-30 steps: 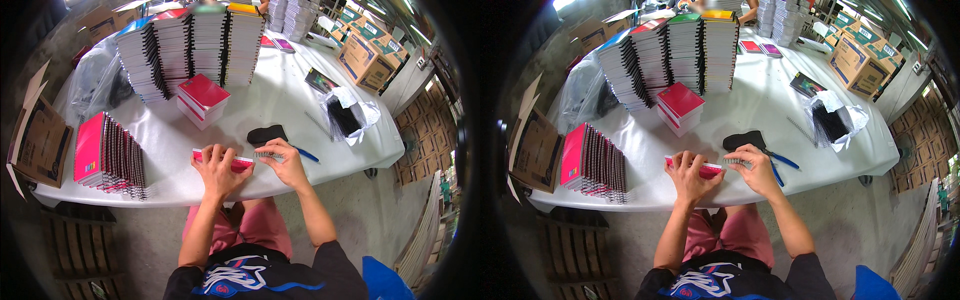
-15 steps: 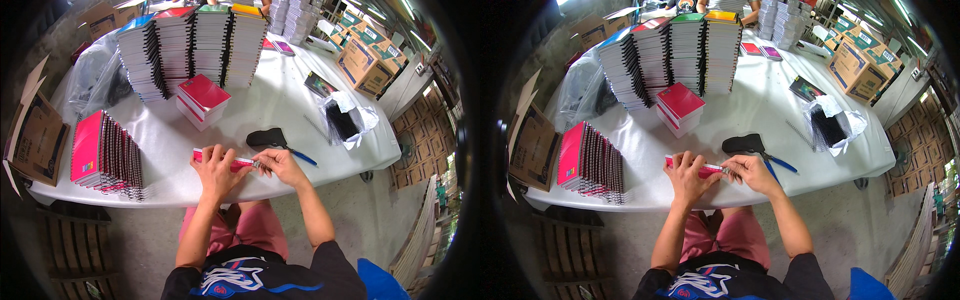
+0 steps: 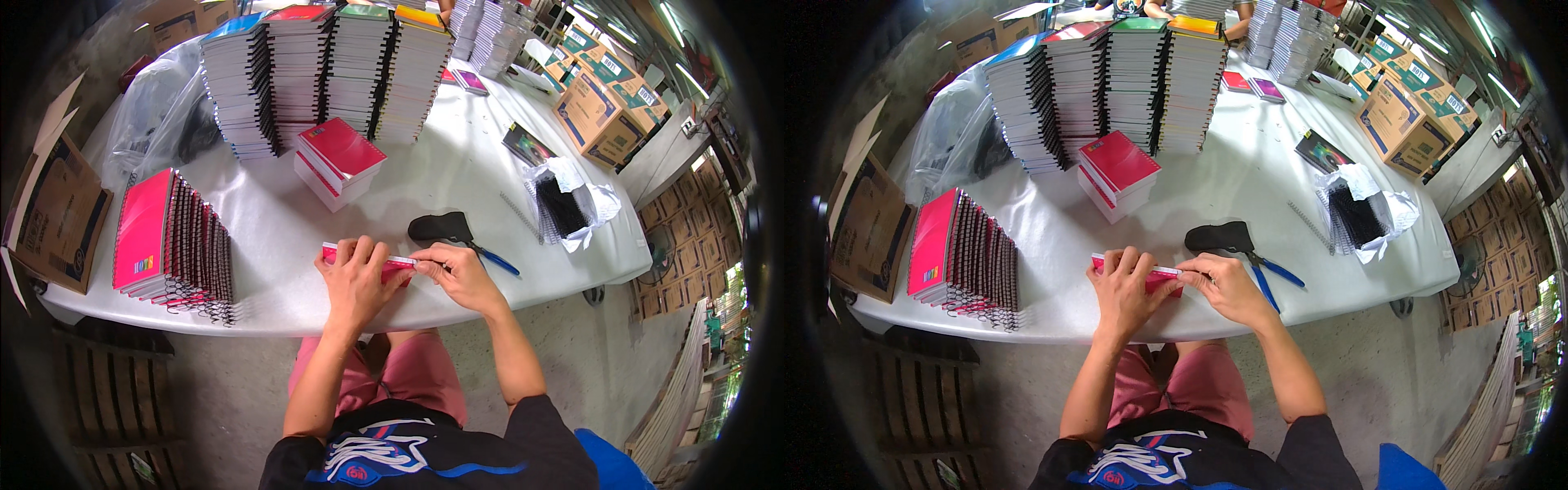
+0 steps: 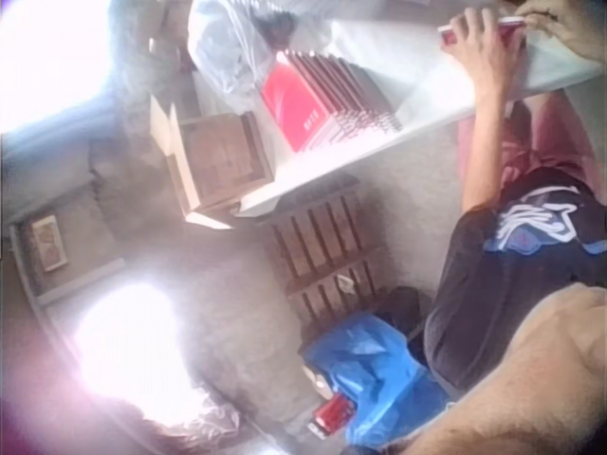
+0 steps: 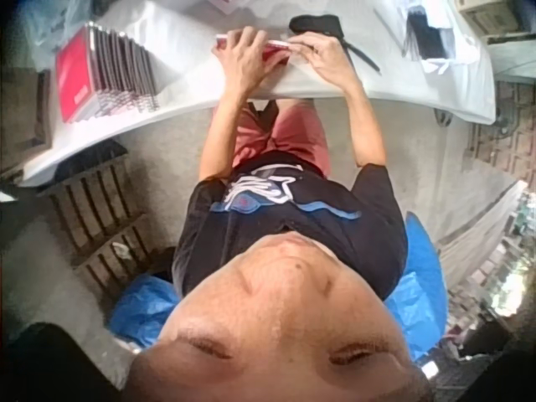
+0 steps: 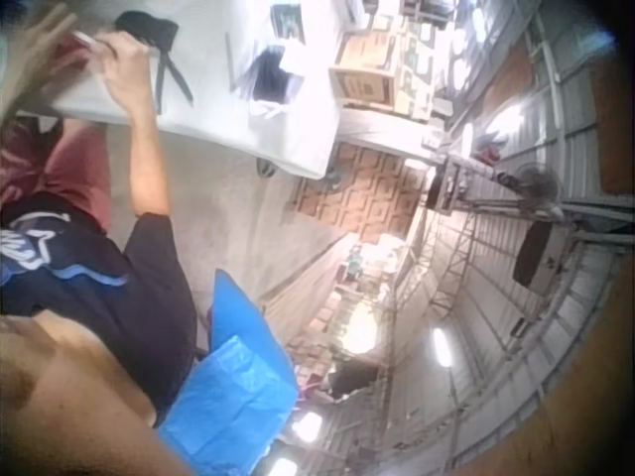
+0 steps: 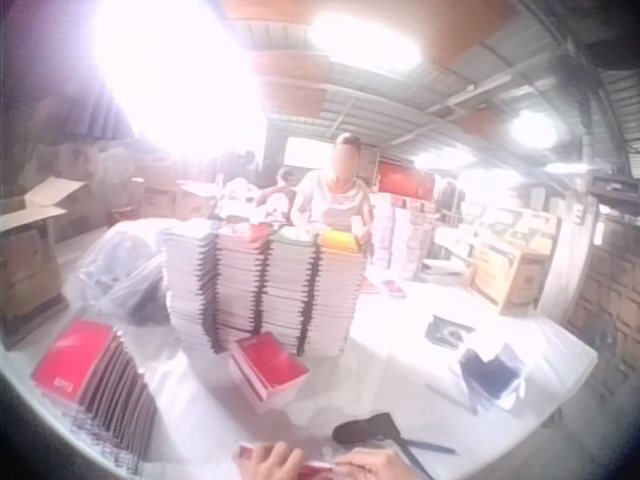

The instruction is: The person repeatedly picks up pink spiral-bound notebooks, inserts a metal spiral binding into pre-punched holes, and uses pliers to crimp the spiral ends. Finished notebooks are stacked on the table. The person also handles loose spirals and a black cloth during the process.

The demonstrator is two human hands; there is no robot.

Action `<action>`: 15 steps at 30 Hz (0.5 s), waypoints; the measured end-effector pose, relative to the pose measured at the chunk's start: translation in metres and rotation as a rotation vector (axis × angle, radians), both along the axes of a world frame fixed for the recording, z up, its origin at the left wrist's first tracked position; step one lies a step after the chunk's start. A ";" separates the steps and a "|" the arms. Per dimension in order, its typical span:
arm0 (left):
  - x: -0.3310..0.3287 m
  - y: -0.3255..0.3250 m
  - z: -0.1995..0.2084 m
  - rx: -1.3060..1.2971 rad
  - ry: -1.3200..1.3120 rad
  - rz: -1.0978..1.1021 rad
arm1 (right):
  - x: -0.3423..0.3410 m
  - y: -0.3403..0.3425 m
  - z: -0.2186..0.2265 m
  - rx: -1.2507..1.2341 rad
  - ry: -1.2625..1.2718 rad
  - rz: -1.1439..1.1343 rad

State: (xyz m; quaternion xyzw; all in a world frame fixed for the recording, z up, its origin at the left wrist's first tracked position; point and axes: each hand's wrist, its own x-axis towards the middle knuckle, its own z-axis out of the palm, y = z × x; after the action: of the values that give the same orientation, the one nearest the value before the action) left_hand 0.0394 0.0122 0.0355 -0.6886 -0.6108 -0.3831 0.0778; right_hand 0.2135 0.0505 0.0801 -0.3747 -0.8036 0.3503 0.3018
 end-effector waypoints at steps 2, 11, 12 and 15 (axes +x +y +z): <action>0.001 0.000 -0.001 -0.013 0.003 0.014 | -0.004 -0.005 0.002 0.044 -0.010 -0.064; -0.008 -0.004 -0.001 -0.064 0.009 -0.012 | -0.003 0.019 0.003 -0.271 -0.009 -0.056; -0.014 -0.005 0.000 -0.091 -0.002 -0.035 | 0.011 0.032 -0.003 -0.339 0.162 0.037; -0.020 -0.006 0.005 -0.117 -0.058 -0.101 | 0.045 0.064 -0.027 0.447 -0.343 -0.102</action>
State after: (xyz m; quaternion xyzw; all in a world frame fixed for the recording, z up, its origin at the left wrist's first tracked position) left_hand 0.0195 0.0066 0.0409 -0.7105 -0.5986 -0.3701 0.0001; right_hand 0.2586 0.1141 0.0528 -0.3926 -0.8802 0.0803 0.2541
